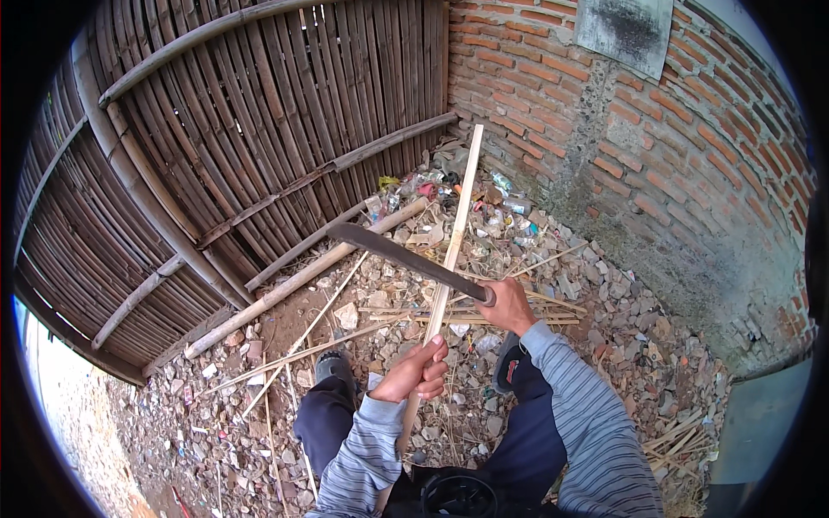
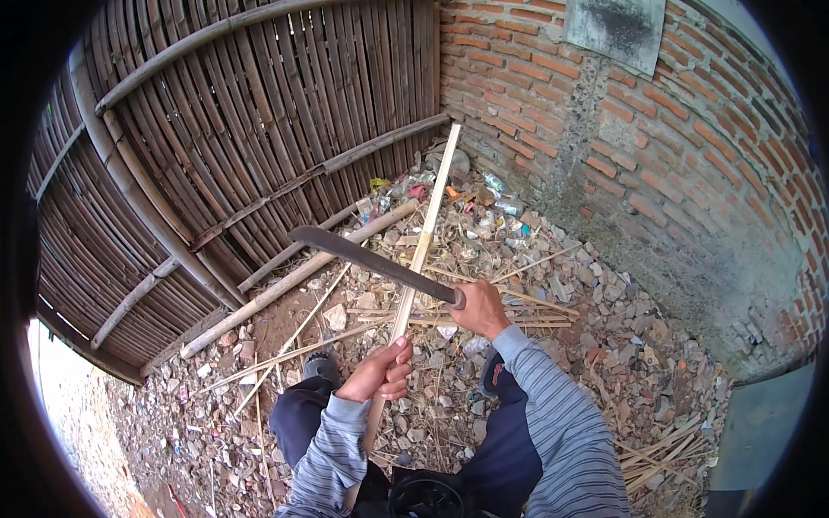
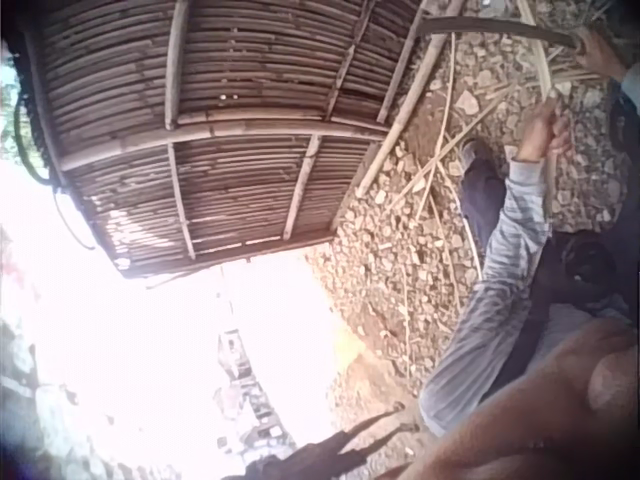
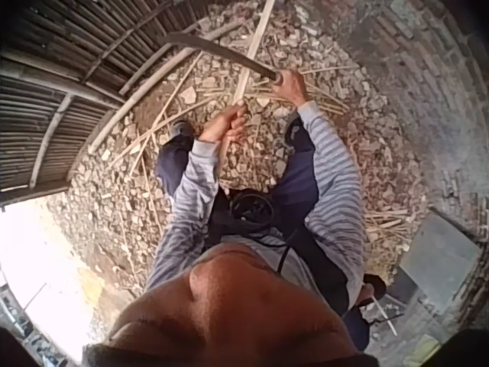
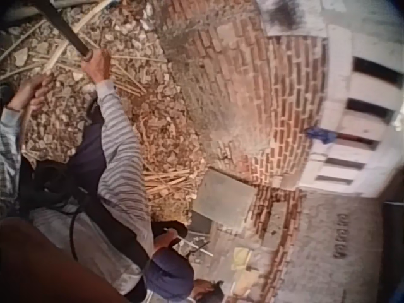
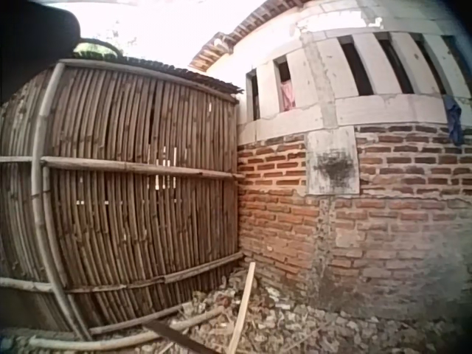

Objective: The person shaves a thin strip of bamboo by hand using a machete, repeatedly drawing the blade along the length of the strip while seated.

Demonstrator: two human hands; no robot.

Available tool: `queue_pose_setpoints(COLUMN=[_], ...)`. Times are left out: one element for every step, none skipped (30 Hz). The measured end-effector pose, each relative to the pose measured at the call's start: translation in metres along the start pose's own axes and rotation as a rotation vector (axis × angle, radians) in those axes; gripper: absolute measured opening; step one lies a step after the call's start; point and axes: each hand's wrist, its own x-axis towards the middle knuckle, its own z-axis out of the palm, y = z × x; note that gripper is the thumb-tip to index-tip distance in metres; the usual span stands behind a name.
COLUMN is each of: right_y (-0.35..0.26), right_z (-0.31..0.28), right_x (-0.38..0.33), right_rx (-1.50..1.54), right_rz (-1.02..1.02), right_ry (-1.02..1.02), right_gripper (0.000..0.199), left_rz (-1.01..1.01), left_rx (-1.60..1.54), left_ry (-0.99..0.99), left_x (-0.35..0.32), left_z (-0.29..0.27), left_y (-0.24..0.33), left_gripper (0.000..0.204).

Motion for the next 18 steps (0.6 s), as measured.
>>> queue_pose_setpoints(right_y=[0.001,-0.003,-0.007,-0.010,-0.016,-0.019,-0.019,-0.015,-0.010,-0.005,-0.003,-0.002,0.001,0.002,0.003,0.004,0.004,0.001], right_z=[0.002,0.002,0.003,0.003,0.000,-0.002,0.000,-0.001,-0.001,-0.003,-0.005,-0.006,-0.010,-0.008,-0.007,-0.006,-0.007,-0.006], right_x=[-0.003,-0.005,-0.006,-0.007,-0.008,-0.007,-0.005,-0.002,0.000,0.004,0.010,0.014,0.014,0.014,0.012,0.012,0.010,0.009], right_rx=[-0.054,-0.106,-0.094,-0.091,-0.097,-0.103,-0.100,-0.095,-0.090,-0.095,-0.066,-0.039,-0.006,-0.005,0.017,0.039,-0.001,0.002], right_rz=[-0.085,-0.169,-0.220,-0.220,-0.231,-0.242,-0.242,-0.170,-0.098,-0.093,-0.024,0.045,0.121,0.118,0.101,0.085,0.058,0.054], right_ry=[-0.022,-0.044,-0.025,-0.025,-0.030,-0.034,-0.034,-0.046,-0.057,-0.053,-0.023,0.007,0.000,0.002,0.006,0.011,0.010,0.006], right_gripper=[0.015,0.011,0.008,0.008,0.008,0.008,0.008,0.010,0.012,0.012,0.014,0.016,0.019,0.019,0.020,0.020,0.020,0.020], left_rz=[0.001,0.000,0.003,0.007,0.005,0.014,0.023,0.020,0.020,0.021,0.021,0.024,0.026,0.028,0.090,0.152,0.198,0.200], left_rx=[0.028,0.028,0.045,0.062,0.062,0.071,0.079,0.081,0.105,0.129,0.130,0.143,0.155,0.157,0.263,0.369,0.431,0.430], left_ry=[0.010,0.012,0.018,0.024,0.026,0.030,0.033,0.028,0.044,0.060,0.060,0.059,0.058,0.058,0.105,0.152,0.237,0.242], left_x=[0.001,0.002,0.002,0.002,0.002,0.002,0.001,0.002,0.001,0.002,0.002,0.002,0.002,0.004,0.007,0.010,0.012,0.016], left_z=[0.000,-0.002,-0.003,-0.005,-0.007,-0.009,-0.010,-0.008,-0.006,-0.004,-0.004,-0.004,-0.004,-0.006,-0.010,-0.012,-0.012,-0.018], left_y=[-0.001,-0.002,-0.003,-0.005,-0.006,-0.007,-0.007,-0.007,-0.007,-0.007,-0.008,-0.009,-0.011,-0.014,-0.019,-0.024,-0.028,-0.035], left_gripper=[0.039,0.039,0.039,0.039,0.039,0.039,0.039,0.039,0.039,0.039,0.039,0.039,0.039,0.039,0.037,0.036,0.036,0.036])
